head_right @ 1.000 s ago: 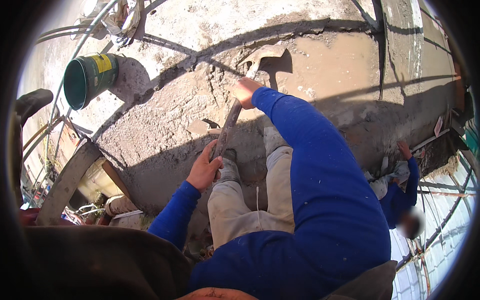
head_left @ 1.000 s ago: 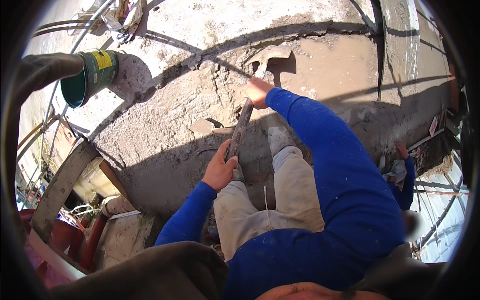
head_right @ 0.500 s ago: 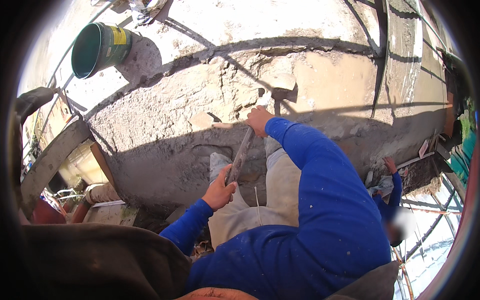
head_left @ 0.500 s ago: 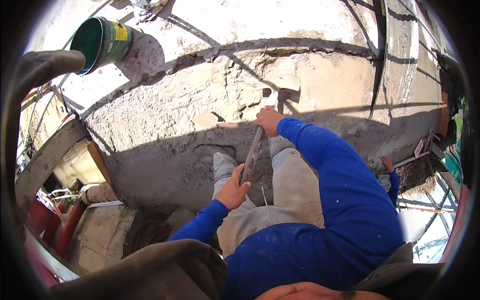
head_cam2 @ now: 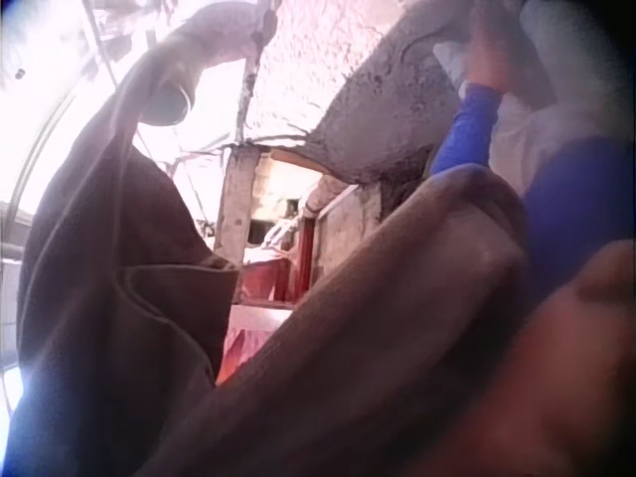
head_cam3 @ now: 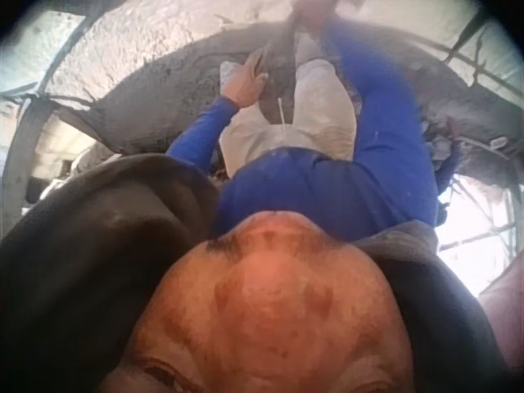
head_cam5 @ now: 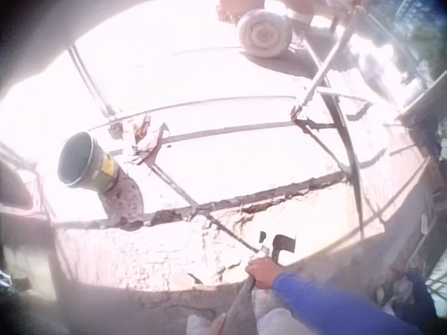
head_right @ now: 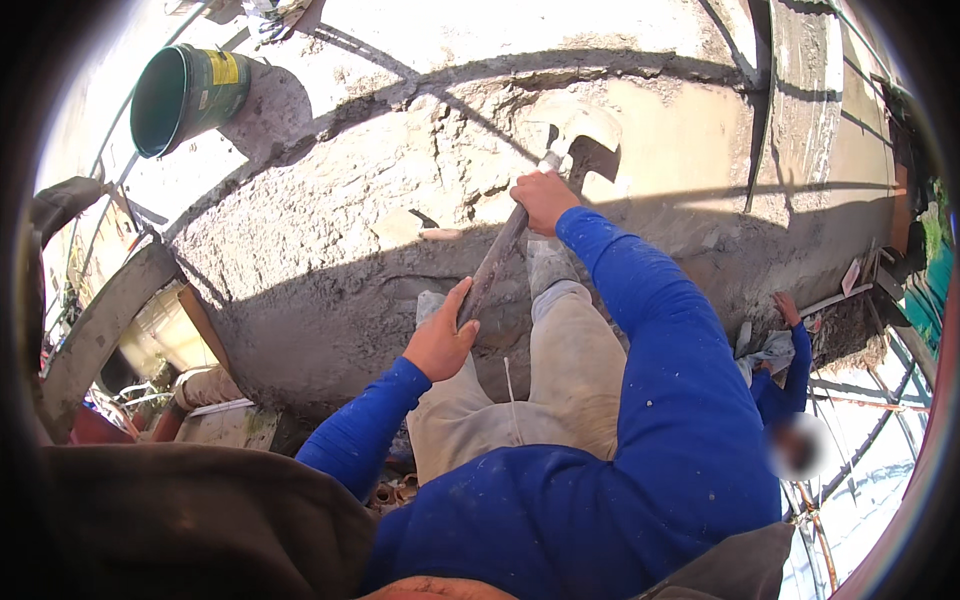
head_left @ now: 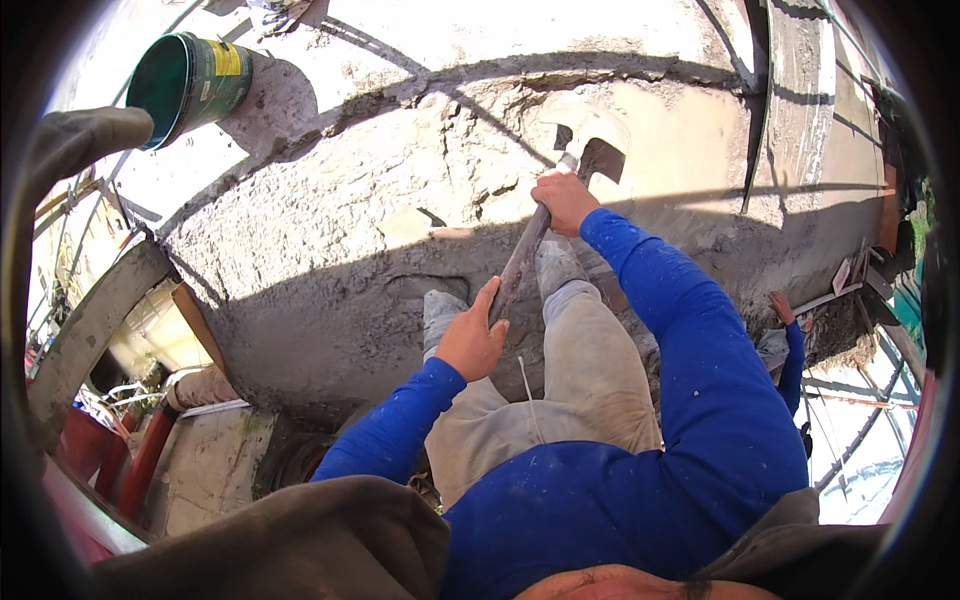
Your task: The person scoops wet cement with a trowel and spreads it onto a concrete floor. They then use a hoe to level and smooth the surface, working across the area while another worker is visible nearby.
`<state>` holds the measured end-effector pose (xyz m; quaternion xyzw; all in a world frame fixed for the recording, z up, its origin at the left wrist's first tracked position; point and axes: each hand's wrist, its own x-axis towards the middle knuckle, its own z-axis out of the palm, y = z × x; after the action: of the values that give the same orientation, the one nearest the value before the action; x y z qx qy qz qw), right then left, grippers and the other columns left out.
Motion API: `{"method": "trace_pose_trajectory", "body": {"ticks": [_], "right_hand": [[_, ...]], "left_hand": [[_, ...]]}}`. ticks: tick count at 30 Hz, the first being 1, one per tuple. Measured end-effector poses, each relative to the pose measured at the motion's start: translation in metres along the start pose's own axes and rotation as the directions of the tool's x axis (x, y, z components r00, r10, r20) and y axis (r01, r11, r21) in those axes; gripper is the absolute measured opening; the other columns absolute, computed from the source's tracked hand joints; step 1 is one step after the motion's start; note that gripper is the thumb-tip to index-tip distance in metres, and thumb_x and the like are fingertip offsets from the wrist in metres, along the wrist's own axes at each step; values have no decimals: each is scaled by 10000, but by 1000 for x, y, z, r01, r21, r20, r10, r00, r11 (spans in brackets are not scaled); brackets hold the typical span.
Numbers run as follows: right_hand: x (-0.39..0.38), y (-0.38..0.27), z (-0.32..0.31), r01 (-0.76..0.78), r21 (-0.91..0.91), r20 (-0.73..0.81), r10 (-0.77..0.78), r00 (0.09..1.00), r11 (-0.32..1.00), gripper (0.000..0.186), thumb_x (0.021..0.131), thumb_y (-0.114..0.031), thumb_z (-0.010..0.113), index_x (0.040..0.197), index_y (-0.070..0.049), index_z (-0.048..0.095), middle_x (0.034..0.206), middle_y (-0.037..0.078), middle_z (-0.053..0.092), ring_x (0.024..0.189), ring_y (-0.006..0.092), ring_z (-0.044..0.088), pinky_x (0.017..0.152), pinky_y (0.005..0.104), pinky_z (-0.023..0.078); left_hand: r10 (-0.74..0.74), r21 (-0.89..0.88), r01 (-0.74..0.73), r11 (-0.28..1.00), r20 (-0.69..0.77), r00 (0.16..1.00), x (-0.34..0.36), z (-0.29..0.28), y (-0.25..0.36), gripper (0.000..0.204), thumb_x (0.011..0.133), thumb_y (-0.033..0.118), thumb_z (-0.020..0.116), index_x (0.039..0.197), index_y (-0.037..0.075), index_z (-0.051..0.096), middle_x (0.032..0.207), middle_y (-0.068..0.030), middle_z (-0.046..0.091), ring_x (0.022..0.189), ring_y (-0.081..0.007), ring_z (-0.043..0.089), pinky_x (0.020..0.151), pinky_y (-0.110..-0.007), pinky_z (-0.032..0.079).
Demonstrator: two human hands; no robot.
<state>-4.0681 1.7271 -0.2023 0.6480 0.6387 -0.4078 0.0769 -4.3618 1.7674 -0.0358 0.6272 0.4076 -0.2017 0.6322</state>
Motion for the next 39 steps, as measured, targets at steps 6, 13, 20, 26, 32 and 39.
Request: {"method": "trace_pose_trajectory", "body": {"ticks": [6, 13, 20, 26, 32, 39], "right_hand": [[-19, 39, 47, 62, -55, 60, -59, 996, 997, 275, 778, -111, 733, 1052, -123, 733, 1138, 106, 665, 1243, 318, 594, 1176, 541, 368], [-94, -3, 102, 99, 62, 40, -102, 994, 993, 346, 688, -136, 793, 1027, -120, 724, 1111, 101, 652, 1214, 332, 585, 1174, 559, 349], [-83, -95, 48, 256, 38, 21, -257, 966, 966, 287, 707, -156, 803, 987, -133, 743, 1060, 63, 675, 1185, 302, 598, 1197, 553, 350], [39, -112, 6, 490, -137, 14, -493, 870, 861, 196, 772, -169, 773, 961, -120, 760, 1008, 81, 741, 1094, 297, 679, 1080, 498, 474], [85, -73, 42, 404, -128, 152, -385, 910, 906, 228, 739, -131, 784, 966, -115, 769, 1035, 88, 735, 1128, 295, 672, 955, 467, 555], [9, -87, 61, 419, -184, 270, -364, 892, 889, 247, 665, -140, 780, 908, -132, 740, 995, 71, 715, 1085, 287, 650, 1015, 446, 447]], "left_hand": [[-176, 94, 163, 982, 153, 973, 22, 30, 26, 738, 1006, 212, 606, 1643, 55, 265, 1211, -420, 656, 1141, -598, 622, 1011, -586, 487], [-181, 49, 175, 983, 177, 967, -58, 58, 11, 727, 996, 207, 619, 1636, 62, 309, 1254, -370, 669, 1159, -557, 640, 1015, -558, 495], [-226, -149, 233, 961, 63, 972, -148, 27, -6, 716, 994, 165, 646, 1637, 105, 335, 1337, -336, 651, 1235, -491, 648, 1066, -474, 497], [-334, -562, 282, 777, 11, 943, -123, 5, -24, 725, 1015, 124, 608, 1663, 119, 282, 1028, -152, 697, 750, -216, 692, 726, -381, 573], [-345, -463, 308, 831, 5, 938, -57, 10, -44, 705, 1020, 157, 609, 1645, 116, 288, 964, -119, 664, 647, -187, 633, 644, -367, 549], [-246, -526, 261, 809, 100, 964, -102, 36, -57, 707, 1007, 155, 636, 1627, 66, 307, 940, -132, 664, 668, -181, 626, 664, -377, 529]]}}
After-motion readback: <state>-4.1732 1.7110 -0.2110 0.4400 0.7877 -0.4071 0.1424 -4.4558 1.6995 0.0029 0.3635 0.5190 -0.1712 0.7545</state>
